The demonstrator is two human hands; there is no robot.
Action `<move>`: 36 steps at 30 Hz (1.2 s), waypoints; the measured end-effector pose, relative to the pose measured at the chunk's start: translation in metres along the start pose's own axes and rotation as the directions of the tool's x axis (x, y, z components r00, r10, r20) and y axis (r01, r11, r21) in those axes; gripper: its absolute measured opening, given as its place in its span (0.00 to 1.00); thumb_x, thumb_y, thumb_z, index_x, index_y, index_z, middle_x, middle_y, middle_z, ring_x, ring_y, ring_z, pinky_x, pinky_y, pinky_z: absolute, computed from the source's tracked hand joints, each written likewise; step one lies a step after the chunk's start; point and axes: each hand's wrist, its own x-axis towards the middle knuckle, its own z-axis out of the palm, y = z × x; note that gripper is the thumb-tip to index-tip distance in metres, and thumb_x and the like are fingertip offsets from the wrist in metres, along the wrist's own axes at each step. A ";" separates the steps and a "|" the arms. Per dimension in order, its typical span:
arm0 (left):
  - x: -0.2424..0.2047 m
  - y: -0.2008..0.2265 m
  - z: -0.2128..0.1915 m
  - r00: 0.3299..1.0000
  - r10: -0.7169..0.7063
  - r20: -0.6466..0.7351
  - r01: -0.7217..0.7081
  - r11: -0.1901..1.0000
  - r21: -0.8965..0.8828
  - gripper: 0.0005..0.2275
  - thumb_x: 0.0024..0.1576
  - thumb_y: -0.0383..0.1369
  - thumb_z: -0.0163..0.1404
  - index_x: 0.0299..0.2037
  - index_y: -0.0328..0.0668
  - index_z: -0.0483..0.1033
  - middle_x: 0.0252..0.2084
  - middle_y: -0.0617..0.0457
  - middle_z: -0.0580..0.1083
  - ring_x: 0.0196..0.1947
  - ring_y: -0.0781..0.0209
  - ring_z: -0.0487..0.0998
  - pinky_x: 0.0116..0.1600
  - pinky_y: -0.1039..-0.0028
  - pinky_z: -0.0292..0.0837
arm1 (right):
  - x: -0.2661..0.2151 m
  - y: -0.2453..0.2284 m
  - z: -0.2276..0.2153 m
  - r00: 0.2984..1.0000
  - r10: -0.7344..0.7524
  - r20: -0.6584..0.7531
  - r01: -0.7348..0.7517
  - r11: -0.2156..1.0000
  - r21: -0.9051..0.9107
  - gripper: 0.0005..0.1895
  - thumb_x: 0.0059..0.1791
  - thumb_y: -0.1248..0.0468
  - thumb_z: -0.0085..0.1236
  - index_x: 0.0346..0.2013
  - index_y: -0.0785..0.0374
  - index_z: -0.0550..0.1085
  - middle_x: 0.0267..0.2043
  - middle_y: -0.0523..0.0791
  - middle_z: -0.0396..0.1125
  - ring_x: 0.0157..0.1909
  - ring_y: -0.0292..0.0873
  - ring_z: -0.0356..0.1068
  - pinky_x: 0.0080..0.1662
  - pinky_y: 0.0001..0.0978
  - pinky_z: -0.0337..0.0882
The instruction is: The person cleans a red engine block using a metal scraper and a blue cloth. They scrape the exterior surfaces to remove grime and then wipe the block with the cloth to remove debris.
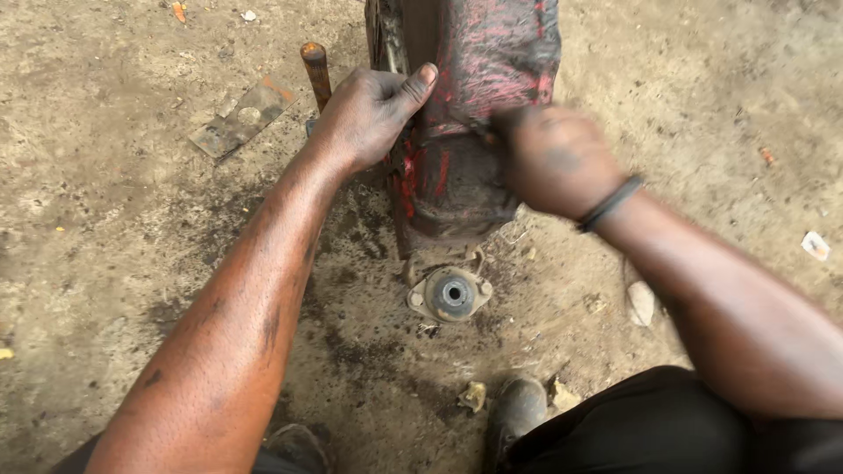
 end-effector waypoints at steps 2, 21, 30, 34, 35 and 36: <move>0.003 0.000 0.001 1.000 -0.021 0.005 0.021 1.000 -0.017 0.32 0.59 0.66 0.40 0.14 0.49 0.63 0.13 0.63 0.59 0.16 0.71 0.62 0.22 0.70 0.58 | 0.001 -0.008 0.004 0.999 -0.032 0.019 0.032 0.999 -0.013 0.14 0.59 0.60 0.42 0.47 0.55 0.78 0.20 0.46 0.68 0.17 0.44 0.67 0.20 0.39 0.67; -0.011 0.026 -0.003 1.000 -0.006 0.016 0.005 0.998 0.065 0.25 0.49 0.49 0.67 0.47 0.35 0.81 0.41 0.42 0.81 0.39 0.54 0.84 0.44 0.64 0.81 | -0.032 0.018 0.024 0.902 -0.409 -0.136 0.300 0.822 -0.484 0.13 0.58 0.58 0.48 0.32 0.56 0.75 0.18 0.43 0.67 0.18 0.41 0.67 0.23 0.36 0.66; -0.008 0.039 -0.007 0.997 -0.020 0.073 0.007 0.985 0.170 0.23 0.46 0.47 0.69 0.43 0.37 0.82 0.38 0.43 0.82 0.35 0.55 0.85 0.42 0.63 0.80 | -0.045 0.016 0.036 0.940 -0.341 -0.001 0.326 0.900 -0.290 0.12 0.57 0.59 0.45 0.34 0.56 0.75 0.17 0.42 0.66 0.16 0.42 0.65 0.20 0.39 0.64; -0.005 0.037 -0.002 0.998 0.069 0.001 -0.067 0.966 0.248 0.25 0.44 0.49 0.71 0.40 0.34 0.80 0.34 0.41 0.80 0.33 0.51 0.82 0.37 0.60 0.78 | -0.042 0.029 0.024 0.950 -0.301 -0.086 0.268 0.924 -0.274 0.16 0.61 0.57 0.45 0.34 0.57 0.75 0.16 0.43 0.64 0.16 0.39 0.63 0.20 0.34 0.63; -0.008 0.036 0.000 0.995 0.100 -0.022 -0.089 0.952 0.291 0.26 0.44 0.49 0.71 0.40 0.33 0.80 0.33 0.40 0.79 0.31 0.50 0.81 0.36 0.58 0.77 | -0.047 0.025 0.026 0.947 -0.306 -0.100 0.271 0.926 -0.262 0.15 0.61 0.58 0.45 0.34 0.58 0.75 0.16 0.42 0.64 0.16 0.40 0.63 0.20 0.34 0.63; -0.009 0.037 0.000 0.998 0.068 -0.007 -0.063 0.955 0.289 0.25 0.45 0.49 0.71 0.39 0.34 0.80 0.33 0.41 0.79 0.31 0.50 0.82 0.36 0.58 0.77 | -0.051 0.020 0.027 0.945 -0.302 -0.125 0.264 0.930 -0.256 0.14 0.60 0.59 0.46 0.34 0.58 0.75 0.16 0.42 0.64 0.16 0.40 0.63 0.19 0.35 0.62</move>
